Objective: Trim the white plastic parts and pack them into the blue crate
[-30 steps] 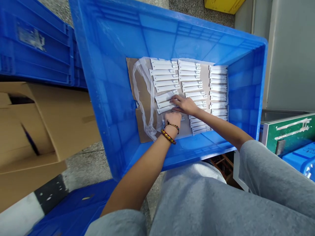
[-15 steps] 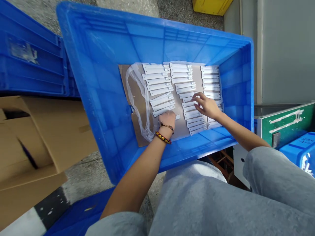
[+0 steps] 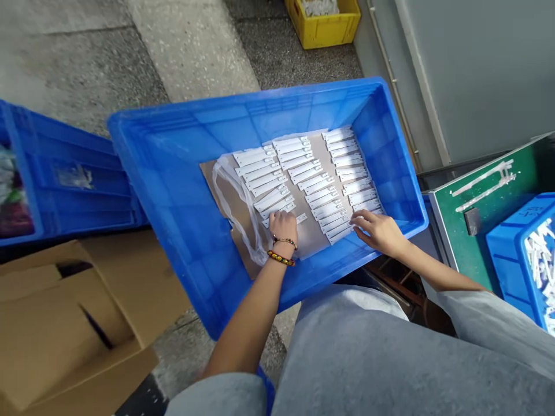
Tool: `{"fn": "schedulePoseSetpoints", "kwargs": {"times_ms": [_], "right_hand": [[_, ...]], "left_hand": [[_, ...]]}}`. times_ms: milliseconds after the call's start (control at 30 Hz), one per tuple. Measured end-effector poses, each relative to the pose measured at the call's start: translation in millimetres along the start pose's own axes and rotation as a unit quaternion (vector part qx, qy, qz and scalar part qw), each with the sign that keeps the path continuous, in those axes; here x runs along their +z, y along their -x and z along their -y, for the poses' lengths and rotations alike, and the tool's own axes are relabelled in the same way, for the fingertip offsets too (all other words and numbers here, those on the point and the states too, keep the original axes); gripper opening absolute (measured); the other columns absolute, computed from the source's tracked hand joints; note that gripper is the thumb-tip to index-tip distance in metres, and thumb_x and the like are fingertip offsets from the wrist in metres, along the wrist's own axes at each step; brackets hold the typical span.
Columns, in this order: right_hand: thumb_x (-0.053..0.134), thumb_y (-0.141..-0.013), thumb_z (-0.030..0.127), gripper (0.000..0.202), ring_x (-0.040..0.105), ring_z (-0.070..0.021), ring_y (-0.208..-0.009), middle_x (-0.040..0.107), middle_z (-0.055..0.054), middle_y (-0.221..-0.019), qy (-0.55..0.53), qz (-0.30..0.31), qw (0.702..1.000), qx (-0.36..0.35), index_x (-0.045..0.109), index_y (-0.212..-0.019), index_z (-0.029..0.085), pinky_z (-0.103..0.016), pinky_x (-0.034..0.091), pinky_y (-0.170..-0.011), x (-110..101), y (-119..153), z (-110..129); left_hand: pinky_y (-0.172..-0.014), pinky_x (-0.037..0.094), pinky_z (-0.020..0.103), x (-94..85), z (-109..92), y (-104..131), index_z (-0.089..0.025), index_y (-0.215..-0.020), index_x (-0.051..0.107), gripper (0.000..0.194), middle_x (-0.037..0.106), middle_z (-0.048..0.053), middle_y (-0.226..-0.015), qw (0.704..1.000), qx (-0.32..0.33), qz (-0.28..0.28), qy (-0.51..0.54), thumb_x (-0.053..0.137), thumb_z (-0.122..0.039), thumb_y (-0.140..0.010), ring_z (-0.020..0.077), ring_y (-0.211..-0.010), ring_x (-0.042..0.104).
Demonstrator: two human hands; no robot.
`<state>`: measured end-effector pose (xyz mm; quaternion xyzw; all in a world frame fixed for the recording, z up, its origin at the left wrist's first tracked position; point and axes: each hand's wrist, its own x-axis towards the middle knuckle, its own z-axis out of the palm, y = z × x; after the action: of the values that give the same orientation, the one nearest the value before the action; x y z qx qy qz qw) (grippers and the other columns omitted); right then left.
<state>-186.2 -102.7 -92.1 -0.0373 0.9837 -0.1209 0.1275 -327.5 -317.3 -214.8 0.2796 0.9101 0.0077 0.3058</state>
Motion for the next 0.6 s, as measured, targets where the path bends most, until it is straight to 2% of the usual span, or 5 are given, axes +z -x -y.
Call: {"fn": "schedulePoseSetpoints", "kwargs": {"times_ms": [100,200,400,500,600], "right_hand": [[0.042,-0.101,0.027,0.027,0.070,-0.0177,-0.085,0.070,-0.008,-0.116,-0.043,-0.021,0.996,0.081,0.066,-0.111,0.021,-0.027,0.049,-0.070,15,22,6],[0.041,-0.101,0.025,0.027,0.070,-0.0173,-0.085,0.070,-0.007,-0.115,-0.085,-0.035,0.987,0.136,0.065,-0.112,0.021,-0.026,0.050,-0.070,25,28,11],[0.044,-0.098,0.021,0.026,0.069,-0.0157,-0.084,0.070,-0.006,-0.114,-0.121,-0.041,0.981,0.147,0.065,-0.113,0.020,-0.025,0.048,-0.071,28,18,9],[0.046,-0.096,0.021,0.026,0.070,-0.0153,-0.083,0.070,-0.007,-0.114,-0.131,-0.048,0.976,0.169,0.065,-0.114,0.018,-0.025,0.048,-0.072,29,13,10],[0.053,-0.093,0.023,0.023,0.070,-0.0177,-0.091,0.071,-0.007,-0.113,-0.130,-0.059,0.971,0.192,0.066,-0.112,0.018,-0.025,0.050,-0.073,31,7,18]], "left_hand": [[-0.108,0.030,0.045,-2.1,4,5,-0.012,-0.105,0.068,0.030,0.068,0.016,-0.110,1.000,0.014,-0.019,-0.018,0.041,-0.012,-0.091,0.0300,-0.113,0.053],[-0.111,0.026,0.046,-3.7,6,9,-0.009,-0.105,0.067,0.029,0.066,0.018,-0.110,0.999,0.023,-0.026,-0.027,0.044,-0.015,-0.090,0.0308,-0.114,0.052],[-0.113,0.025,0.045,-11.2,9,14,-0.013,-0.101,0.070,0.024,0.069,0.018,-0.114,0.998,0.029,-0.024,-0.058,0.051,-0.018,-0.088,0.0303,-0.117,0.057],[-0.110,0.031,0.043,-31.4,4,21,-0.018,-0.098,0.072,0.023,0.073,0.013,-0.113,0.994,0.046,-0.034,-0.088,0.052,-0.018,-0.086,0.0269,-0.115,0.061],[-0.098,0.041,0.048,-61.5,-13,35,-0.030,-0.084,0.075,0.024,0.078,0.001,-0.095,0.987,0.103,-0.050,-0.114,0.054,-0.018,-0.080,0.0252,-0.104,0.069]]}}
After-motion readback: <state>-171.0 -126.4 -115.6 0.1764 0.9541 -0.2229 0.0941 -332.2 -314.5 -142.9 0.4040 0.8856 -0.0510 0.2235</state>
